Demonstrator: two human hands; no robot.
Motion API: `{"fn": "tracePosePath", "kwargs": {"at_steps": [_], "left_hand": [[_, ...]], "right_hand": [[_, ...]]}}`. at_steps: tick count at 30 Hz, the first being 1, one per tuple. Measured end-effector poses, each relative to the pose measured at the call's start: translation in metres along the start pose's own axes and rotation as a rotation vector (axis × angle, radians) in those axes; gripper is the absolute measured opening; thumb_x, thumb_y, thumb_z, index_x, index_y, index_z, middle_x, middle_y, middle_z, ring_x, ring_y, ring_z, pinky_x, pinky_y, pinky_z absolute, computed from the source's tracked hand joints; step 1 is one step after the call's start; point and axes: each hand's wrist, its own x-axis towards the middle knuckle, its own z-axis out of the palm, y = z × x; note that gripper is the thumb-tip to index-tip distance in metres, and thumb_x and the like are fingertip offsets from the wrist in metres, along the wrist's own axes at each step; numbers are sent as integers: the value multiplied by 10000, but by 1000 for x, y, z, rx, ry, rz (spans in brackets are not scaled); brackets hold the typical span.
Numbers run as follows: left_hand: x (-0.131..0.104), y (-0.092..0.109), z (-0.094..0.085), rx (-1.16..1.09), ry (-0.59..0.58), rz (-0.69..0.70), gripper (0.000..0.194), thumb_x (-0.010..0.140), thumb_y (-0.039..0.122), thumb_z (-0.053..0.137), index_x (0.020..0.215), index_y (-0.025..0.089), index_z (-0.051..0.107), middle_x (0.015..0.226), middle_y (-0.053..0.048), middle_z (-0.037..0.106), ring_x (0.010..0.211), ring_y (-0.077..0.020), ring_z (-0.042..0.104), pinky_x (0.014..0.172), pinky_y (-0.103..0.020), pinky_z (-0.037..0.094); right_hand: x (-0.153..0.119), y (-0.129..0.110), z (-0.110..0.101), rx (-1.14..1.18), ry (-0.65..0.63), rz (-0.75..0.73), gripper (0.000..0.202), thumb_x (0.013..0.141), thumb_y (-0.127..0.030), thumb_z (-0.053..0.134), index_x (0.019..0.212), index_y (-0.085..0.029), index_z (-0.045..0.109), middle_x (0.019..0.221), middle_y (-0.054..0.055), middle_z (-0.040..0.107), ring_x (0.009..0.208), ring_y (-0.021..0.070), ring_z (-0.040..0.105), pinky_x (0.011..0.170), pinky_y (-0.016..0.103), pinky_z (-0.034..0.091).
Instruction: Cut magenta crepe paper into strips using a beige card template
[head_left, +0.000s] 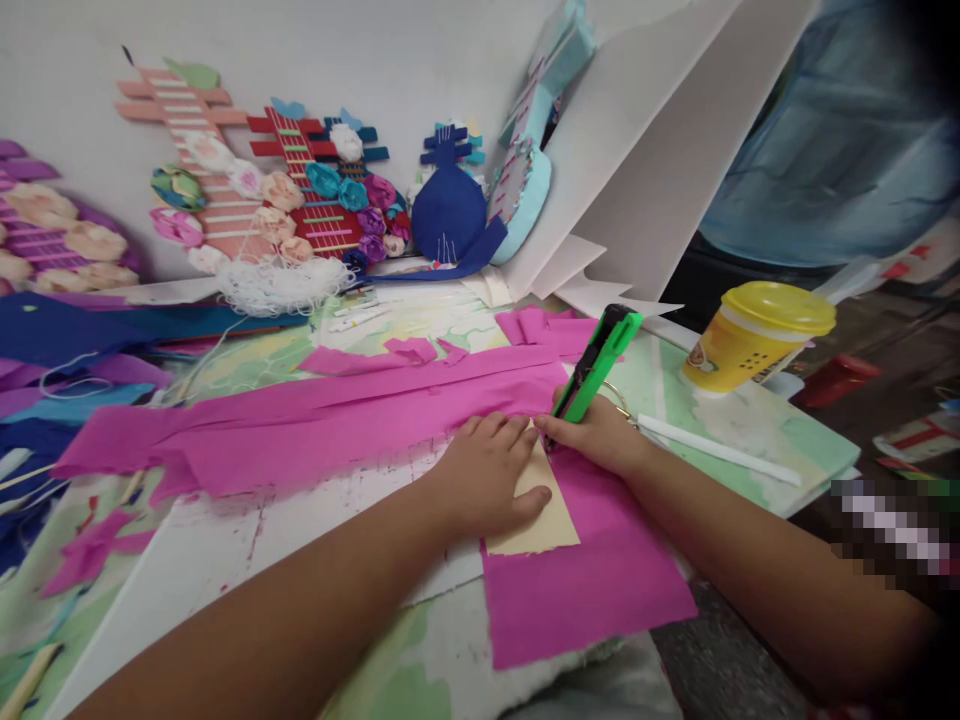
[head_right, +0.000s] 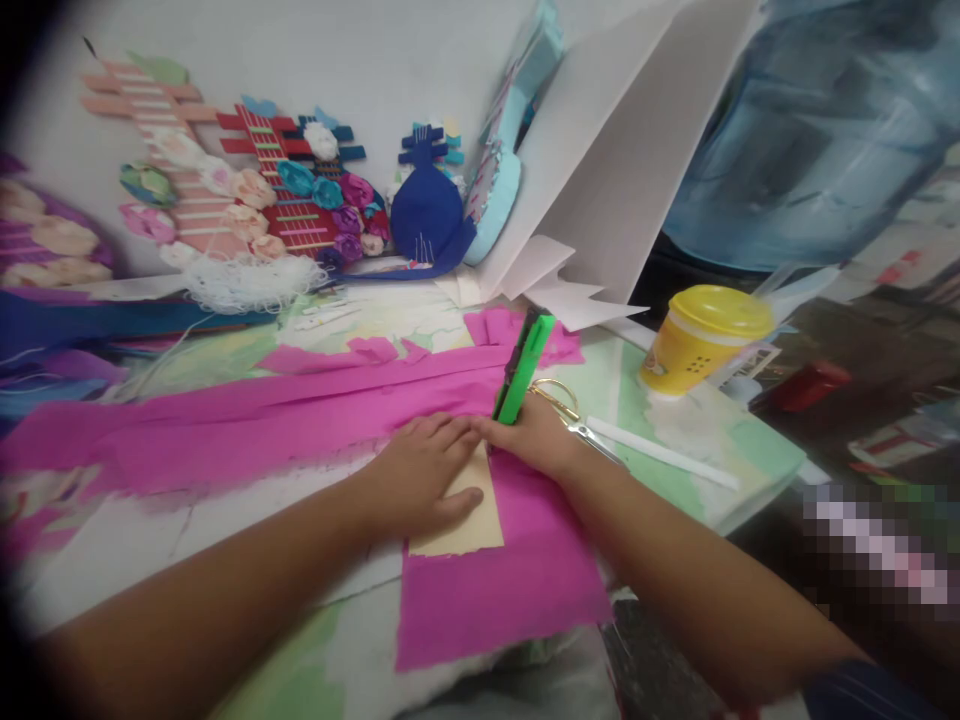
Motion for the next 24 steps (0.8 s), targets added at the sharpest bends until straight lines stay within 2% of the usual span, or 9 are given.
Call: {"fn": "tracePosePath", "kwargs": {"at_steps": [6,9,18,24], "left_hand": [[0,-1,0,11,3,-1,672,799,555,274,1322,133,284,1367,-114,291,1220,-308,245,970,-456,207],[-1,-1,1,5,4,0,673,803,555,263,1325,131,277,1370,-116,285,1222,-312,238,968,-461,205],[-1,0,-3,-22,10,10,652,813,537,274,1321,130,283,1366,-113,292,1219,-301,247,968,-453,204],[-1,0,-1,-25,21,8,653,806,541,284,1314,130,299,1360,-116,303,1211,-306,259,963,-459,208]], "right_hand": [[-2,0,-4,96,11,3,287,653,-411,563,570,-175,424,543,-35,440,555,104,430,541,237,358],[-2,0,-5,128,-30,-9,284,657,-409,563,575,-173,428,546,-34,433,554,102,425,531,233,352],[-5,0,0,-9,-52,-7,314,649,-457,546,571,-180,423,534,-32,430,543,107,421,543,245,362],[-5,2,1,28,-60,-27,317,669,-462,527,570,-182,417,529,-31,430,541,110,427,542,249,365]]}}
